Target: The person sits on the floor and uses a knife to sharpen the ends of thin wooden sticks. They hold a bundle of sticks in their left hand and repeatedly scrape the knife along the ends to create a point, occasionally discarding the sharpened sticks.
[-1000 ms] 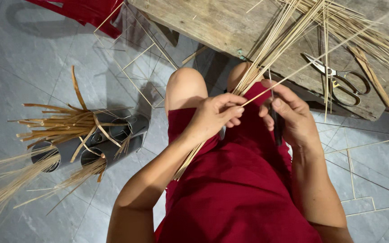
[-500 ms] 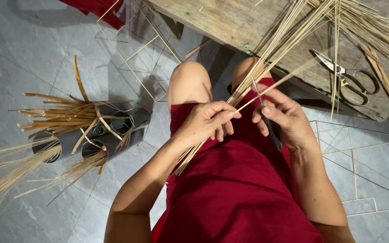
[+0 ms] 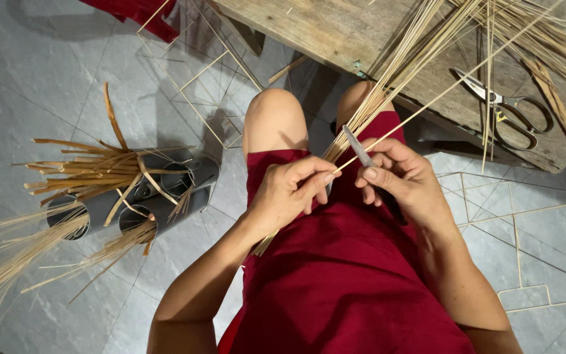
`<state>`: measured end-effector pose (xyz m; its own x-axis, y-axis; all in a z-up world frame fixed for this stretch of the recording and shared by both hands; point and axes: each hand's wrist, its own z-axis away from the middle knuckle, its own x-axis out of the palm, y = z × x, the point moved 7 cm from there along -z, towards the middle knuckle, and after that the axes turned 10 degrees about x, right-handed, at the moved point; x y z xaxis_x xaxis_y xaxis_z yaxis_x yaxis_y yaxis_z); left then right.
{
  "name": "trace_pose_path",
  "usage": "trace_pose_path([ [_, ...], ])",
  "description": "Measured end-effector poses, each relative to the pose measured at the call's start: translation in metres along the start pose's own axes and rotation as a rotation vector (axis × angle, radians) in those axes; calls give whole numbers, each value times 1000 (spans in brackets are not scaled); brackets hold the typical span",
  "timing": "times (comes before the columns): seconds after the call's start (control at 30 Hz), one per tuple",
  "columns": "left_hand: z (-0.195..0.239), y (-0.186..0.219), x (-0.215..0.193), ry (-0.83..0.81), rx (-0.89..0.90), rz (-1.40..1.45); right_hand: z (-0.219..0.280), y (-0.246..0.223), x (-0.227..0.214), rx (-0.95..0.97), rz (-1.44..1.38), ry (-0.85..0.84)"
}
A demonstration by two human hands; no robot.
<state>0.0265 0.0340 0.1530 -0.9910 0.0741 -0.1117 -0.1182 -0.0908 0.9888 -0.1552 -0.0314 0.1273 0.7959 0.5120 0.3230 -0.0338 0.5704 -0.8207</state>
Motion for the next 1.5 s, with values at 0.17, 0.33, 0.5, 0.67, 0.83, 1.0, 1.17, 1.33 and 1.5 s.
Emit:
trace_pose_path([
  [0.17, 13, 0, -7, -28, -37, -68, 2, 0, -4, -5, -14, 29],
  [0.33, 24, -1, -16, -43, -49, -41, 5, -7, -11, -70, -59, 60],
  [0.5, 14, 11, -9, -72, -2, -51, 7, -13, 0, -80, -18, 32],
  [0.67, -2, 16, 9, -24, 10, -51, 12, -6, 17, 10, 54, -11],
  [0.83, 0, 19, 7, 25, 145, -130, 9, -10, 4, -56, -4, -4],
  [1.0, 13, 13, -3, 30, 142, -120, 10, -10, -14, -76, -86, 100],
  [1.17, 25, 4, -14, 17, 102, -146, 11, -15, -30, -88, -102, 162],
  [1.33, 39, -10, -34, 11, 89, -186, 22, -31, -56, -183, -117, 261],
  [1.5, 37, -11, -37, -41, 21, -190, 24, -35, -54, -221, -127, 238],
])
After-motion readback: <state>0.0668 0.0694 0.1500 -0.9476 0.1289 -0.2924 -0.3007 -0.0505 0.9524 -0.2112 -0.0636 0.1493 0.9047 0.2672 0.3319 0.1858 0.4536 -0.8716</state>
